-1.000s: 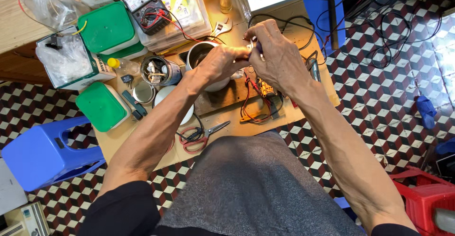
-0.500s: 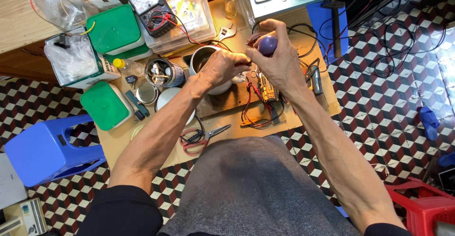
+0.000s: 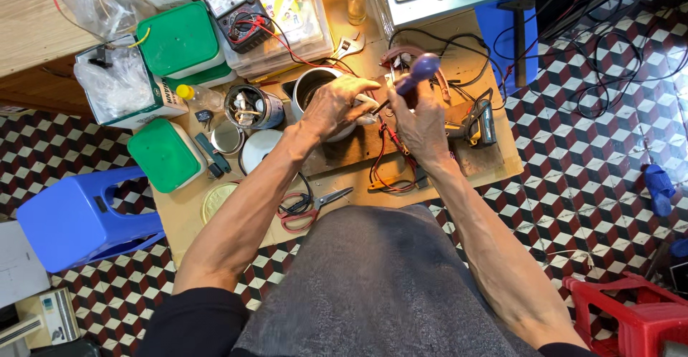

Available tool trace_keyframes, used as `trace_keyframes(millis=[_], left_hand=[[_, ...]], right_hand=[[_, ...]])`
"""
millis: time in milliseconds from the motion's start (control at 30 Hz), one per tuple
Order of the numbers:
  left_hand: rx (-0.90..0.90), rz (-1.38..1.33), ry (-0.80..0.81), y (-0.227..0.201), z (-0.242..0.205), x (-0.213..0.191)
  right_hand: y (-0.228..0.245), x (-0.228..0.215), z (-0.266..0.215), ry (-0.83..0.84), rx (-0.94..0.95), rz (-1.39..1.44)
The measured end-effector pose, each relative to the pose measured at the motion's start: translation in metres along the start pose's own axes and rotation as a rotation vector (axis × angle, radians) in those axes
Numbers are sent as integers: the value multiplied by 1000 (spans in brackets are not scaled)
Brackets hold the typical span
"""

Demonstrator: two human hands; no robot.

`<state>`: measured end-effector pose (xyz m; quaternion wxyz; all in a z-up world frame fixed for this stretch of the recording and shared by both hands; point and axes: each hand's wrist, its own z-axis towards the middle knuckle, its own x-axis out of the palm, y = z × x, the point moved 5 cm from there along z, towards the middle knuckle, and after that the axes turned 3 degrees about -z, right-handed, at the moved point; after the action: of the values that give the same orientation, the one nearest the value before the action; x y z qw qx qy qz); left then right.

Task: The person repairs a white electric kettle on a cluttered workbench. They use a screwdriver to adjust internal components, a power drill to secure parts, and a knife to scrape residue from the kettle's interior.

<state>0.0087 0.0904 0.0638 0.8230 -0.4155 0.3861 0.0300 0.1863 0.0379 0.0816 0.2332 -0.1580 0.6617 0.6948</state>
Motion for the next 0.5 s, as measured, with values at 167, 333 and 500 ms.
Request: trace_keyframes(millis=[167,333,500], left_hand=[[41,149,59,-9,-9,10],[62,349,117,-4,-5,35],[16,546,249,14,4,56]], right_hand=[[-19,-8,-16,-99,75,126],[-32,-9,-34,-159,101,34],[-32,-7,-49,-137,190,129]])
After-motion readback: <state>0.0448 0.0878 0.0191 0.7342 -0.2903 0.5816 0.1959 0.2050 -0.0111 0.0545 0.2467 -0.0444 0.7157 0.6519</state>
